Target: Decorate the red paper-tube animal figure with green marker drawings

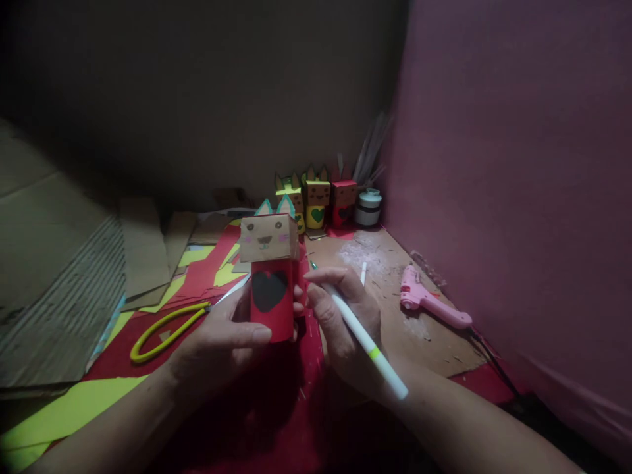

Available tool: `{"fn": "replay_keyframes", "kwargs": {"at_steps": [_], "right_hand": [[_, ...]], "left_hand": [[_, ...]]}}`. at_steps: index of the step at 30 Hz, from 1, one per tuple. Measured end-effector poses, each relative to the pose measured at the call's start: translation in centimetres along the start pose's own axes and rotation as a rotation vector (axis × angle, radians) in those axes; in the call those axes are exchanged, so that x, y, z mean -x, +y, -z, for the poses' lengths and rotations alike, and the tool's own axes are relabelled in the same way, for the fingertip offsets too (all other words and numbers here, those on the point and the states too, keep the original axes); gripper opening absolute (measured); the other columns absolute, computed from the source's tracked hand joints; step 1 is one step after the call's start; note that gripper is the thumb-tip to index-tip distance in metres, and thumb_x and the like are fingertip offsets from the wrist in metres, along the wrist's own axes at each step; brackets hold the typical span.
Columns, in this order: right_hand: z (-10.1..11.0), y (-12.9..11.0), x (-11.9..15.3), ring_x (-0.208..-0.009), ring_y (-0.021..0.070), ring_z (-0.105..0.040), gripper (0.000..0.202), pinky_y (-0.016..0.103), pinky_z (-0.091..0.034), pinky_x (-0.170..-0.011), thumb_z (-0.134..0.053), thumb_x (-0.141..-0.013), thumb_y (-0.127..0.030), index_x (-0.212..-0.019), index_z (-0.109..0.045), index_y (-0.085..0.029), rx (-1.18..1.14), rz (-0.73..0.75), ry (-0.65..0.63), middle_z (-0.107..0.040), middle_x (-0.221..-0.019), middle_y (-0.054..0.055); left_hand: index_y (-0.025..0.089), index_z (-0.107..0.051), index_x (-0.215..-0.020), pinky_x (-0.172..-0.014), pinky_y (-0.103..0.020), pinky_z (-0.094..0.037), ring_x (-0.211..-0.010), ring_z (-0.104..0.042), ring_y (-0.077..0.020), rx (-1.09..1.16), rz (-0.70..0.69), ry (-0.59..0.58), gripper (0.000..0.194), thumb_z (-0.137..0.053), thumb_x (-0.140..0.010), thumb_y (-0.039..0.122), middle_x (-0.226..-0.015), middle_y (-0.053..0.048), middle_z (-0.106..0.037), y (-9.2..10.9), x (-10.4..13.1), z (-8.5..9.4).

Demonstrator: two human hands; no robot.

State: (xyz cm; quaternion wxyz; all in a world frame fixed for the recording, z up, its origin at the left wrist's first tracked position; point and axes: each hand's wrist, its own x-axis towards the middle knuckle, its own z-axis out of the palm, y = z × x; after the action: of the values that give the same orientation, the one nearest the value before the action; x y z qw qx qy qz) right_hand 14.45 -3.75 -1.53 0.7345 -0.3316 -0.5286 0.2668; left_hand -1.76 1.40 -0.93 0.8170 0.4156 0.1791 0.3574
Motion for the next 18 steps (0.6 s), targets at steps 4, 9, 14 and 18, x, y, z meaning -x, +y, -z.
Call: {"fn": "replay_keyframes", "kwargs": {"at_steps": [4,9,14,18], "right_hand": [[0.0,0.2,0.3,-0.066,0.0122,-0.070,0.014,0.024,-0.058,-0.059,-0.062,-0.096,-0.016,-0.101,-0.069,-0.027,0.035,0.015,0.004,-0.072,-0.079,-0.003],[0.3,-0.5,0.8,-0.061,0.0131,-0.067,0.019,0.025,-0.056,-0.056,-0.061,-0.096,-0.015,-0.102,-0.074,-0.027,0.134,0.103,-0.133,-0.071,-0.075,-0.002],[0.1,-1.2,-0.3,-0.059,0.0120,-0.064,0.020,0.025,-0.053,-0.055,-0.060,-0.100,-0.021,-0.102,-0.078,-0.028,0.159,0.168,-0.186,-0.069,-0.072,-0.002],[0.2,-0.1,-2.2,-0.062,0.0135,-0.066,0.015,0.028,-0.054,-0.060,-0.060,-0.102,-0.032,-0.102,-0.075,-0.028,0.106,0.129,-0.137,-0.068,-0.069,-0.004]], "left_hand": [[0.016,-0.072,-0.105,-0.082,-0.030,-0.058,-0.096,-0.072,-0.0238,-0.016,-0.015,-0.039,0.046,-0.087,-0.062,0.008,-0.100,-0.009,-0.077,0.1,-0.1,-0.1],[0.018,-0.069,-0.106,-0.068,-0.030,-0.058,-0.075,-0.068,-0.0179,-0.029,-0.051,-0.029,0.042,-0.082,-0.066,0.010,-0.099,-0.008,-0.074,0.2,-0.1,-0.3],[0.017,-0.068,-0.103,-0.068,-0.031,-0.058,-0.080,-0.066,-0.0200,-0.035,-0.074,-0.016,0.042,-0.084,-0.064,0.012,-0.095,-0.008,-0.070,0.1,-0.4,0.0],[0.016,-0.067,-0.110,-0.080,-0.033,-0.058,-0.099,-0.067,-0.0255,-0.005,-0.109,-0.018,0.051,-0.083,-0.062,0.009,-0.106,-0.011,-0.069,0.1,-0.3,0.1]]}}
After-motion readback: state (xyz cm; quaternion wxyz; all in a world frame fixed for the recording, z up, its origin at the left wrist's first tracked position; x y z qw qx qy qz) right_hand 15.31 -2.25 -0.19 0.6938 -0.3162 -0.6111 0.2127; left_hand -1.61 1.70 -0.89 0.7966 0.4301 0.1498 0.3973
